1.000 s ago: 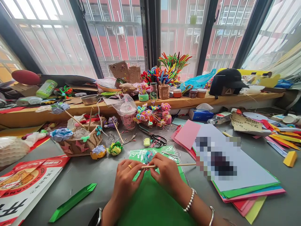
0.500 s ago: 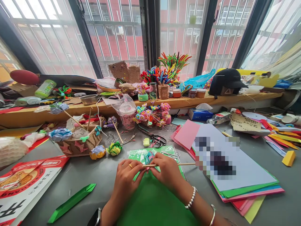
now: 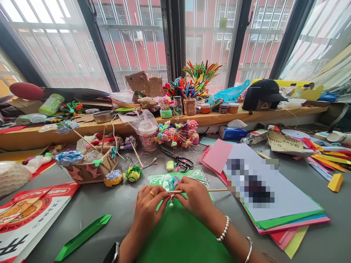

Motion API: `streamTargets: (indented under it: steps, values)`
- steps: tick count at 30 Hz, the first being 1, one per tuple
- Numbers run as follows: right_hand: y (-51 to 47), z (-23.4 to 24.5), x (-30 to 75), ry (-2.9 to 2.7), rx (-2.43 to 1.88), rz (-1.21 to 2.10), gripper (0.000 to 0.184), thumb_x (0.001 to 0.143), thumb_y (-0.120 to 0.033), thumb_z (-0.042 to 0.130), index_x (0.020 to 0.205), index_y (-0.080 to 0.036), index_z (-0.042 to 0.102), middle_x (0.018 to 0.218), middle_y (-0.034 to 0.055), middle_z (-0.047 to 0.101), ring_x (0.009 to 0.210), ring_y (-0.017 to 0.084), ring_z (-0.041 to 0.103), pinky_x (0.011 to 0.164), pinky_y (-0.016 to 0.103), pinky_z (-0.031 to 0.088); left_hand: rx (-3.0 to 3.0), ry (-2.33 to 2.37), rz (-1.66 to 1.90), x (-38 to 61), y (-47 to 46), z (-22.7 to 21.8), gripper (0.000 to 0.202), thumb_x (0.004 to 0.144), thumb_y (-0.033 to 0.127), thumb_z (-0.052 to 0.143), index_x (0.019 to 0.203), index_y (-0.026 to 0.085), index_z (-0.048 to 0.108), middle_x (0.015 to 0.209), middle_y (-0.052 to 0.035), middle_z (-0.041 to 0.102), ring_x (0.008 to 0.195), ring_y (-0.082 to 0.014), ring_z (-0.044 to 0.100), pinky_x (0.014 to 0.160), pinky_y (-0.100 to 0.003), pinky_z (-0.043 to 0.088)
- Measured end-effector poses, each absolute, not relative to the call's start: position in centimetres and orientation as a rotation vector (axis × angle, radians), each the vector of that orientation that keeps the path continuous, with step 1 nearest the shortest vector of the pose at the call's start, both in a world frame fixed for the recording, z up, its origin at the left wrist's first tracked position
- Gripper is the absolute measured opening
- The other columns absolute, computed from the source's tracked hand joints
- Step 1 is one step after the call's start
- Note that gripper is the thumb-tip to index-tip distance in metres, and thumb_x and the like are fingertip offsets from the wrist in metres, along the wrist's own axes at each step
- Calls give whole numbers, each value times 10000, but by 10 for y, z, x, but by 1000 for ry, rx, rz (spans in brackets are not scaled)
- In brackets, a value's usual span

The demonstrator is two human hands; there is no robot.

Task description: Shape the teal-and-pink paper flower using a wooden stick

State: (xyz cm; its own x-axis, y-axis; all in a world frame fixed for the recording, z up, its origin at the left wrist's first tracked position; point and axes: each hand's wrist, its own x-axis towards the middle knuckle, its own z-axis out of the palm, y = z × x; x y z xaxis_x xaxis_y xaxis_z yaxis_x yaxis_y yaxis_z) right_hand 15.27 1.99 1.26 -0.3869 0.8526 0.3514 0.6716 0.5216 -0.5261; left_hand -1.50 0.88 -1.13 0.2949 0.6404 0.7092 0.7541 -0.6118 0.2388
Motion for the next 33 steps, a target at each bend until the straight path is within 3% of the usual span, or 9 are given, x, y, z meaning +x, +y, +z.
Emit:
streamTargets:
  steps: [13, 20, 28, 33]
  values:
    - [16, 9, 146, -2240, -1193, 211, 32, 761, -157, 600, 775, -170, 625, 801, 39, 616, 733, 177, 599, 622, 253, 454, -2423, -1371, -1102, -14, 9, -11, 143, 768, 109, 522, 720, 192, 628, 735, -14, 652, 709, -191, 556, 756, -361, 344]
    - [19, 2, 147, -2184, -1130, 116, 128, 791, -105, 527, 735, -175, 618, 739, 29, 614, 657, 160, 597, 561, 222, 433, -2435, -1423, -1190, -13, 9, -13, 132, 773, 139, 549, 765, 221, 653, 724, -9, 646, 716, -185, 548, 754, -348, 334]
    - [19, 3, 147, -2150, -1200, 161, 137, 804, -97, 519, 718, -172, 595, 756, 27, 604, 658, 162, 590, 550, 223, 424, -2474, -1509, -1132, -14, 8, -14, 81, 777, 197, 569, 783, 204, 650, 761, -27, 647, 741, -199, 546, 733, -346, 349]
    - [18, 5, 148, -2180, -1234, 206, 136, 824, -120, 516, 725, -174, 592, 777, 30, 603, 697, 172, 590, 569, 232, 434, -2461, -1487, -1144, -14, 9, -15, 134, 777, 199, 575, 826, 263, 682, 752, -25, 635, 725, -199, 541, 713, -354, 368]
